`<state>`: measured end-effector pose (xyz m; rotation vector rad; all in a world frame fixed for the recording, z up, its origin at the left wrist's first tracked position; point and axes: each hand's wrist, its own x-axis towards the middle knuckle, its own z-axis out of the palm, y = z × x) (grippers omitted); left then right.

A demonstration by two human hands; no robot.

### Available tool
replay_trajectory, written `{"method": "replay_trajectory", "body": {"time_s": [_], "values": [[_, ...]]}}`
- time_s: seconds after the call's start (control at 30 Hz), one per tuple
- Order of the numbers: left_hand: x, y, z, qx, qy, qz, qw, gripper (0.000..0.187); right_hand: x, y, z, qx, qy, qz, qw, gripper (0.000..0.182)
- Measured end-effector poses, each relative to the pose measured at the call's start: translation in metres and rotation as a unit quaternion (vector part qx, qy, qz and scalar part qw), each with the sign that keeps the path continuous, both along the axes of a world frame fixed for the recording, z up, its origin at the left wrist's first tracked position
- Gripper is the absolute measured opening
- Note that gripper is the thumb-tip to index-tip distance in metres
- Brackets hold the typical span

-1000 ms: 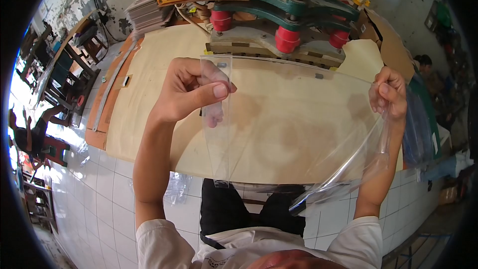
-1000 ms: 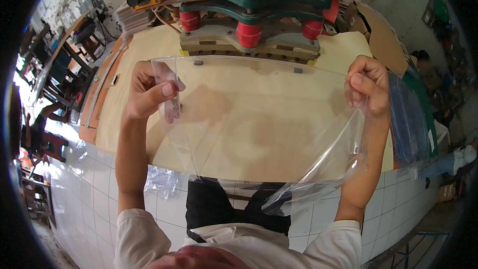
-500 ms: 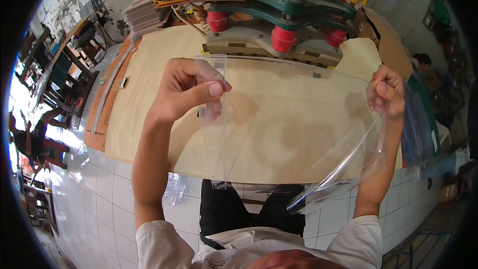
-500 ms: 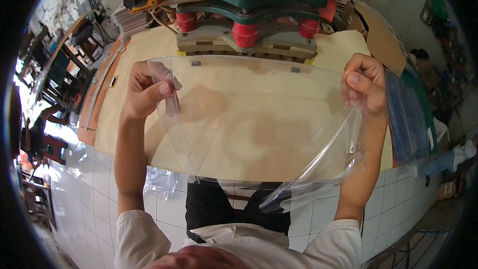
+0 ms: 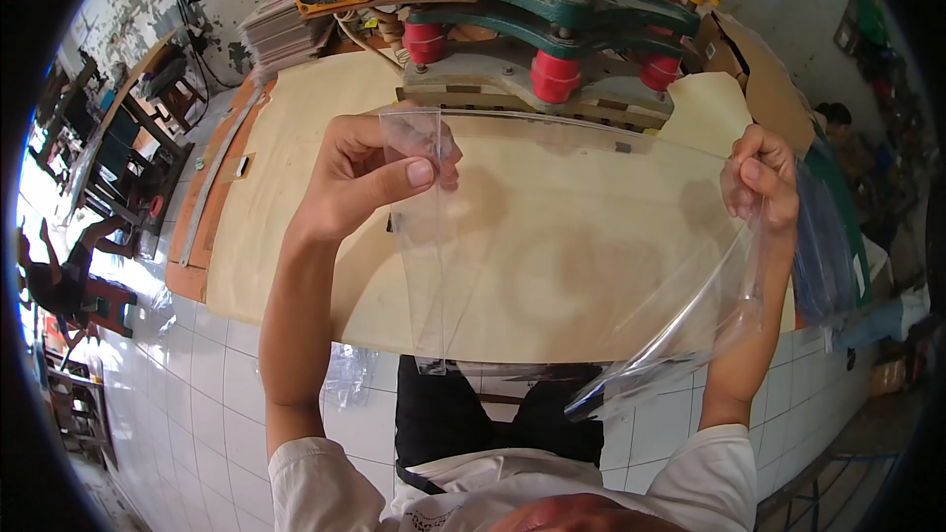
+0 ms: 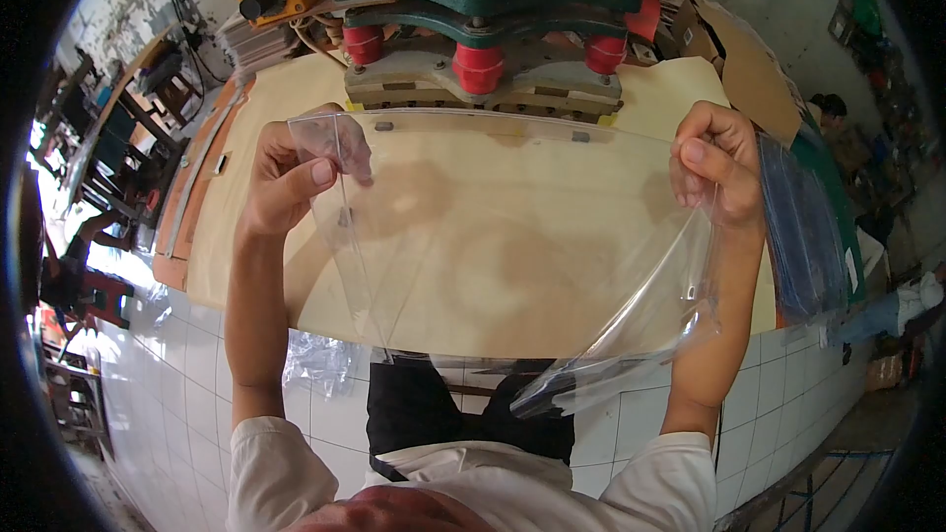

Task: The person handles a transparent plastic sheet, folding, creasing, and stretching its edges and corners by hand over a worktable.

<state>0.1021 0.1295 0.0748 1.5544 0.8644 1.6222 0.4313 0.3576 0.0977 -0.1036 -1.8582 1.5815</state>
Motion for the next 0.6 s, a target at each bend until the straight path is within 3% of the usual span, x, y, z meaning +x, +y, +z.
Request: {"method": "replay_trajectory", "body": {"time_s": [0.2,0.37,0.5,0.6], "values": [[-0.001,0.003,-0.004,0.057,0.054,0.024,0.997,0.011,0.0,-0.002,0.003,-0.012,-0.003,0.002,1.0,0.019],[0.005,-0.003,0.006,-0.142,-0.034,0.045,0.988,0.02,-0.003,-0.003,0.001,-0.018,-0.014,-0.023,0.999,0.018],[0.013,0.0,0.006,-0.182,0.0,0.091,0.979,0.021,-0.006,-0.006,0.0,-0.017,-0.052,-0.041,0.998,0.021],[0.015,0.001,0.005,-0.202,0.014,0.082,0.976,0.019,-0.007,-0.008,0.0,0.001,-0.057,0.028,0.998,0.025]]}}
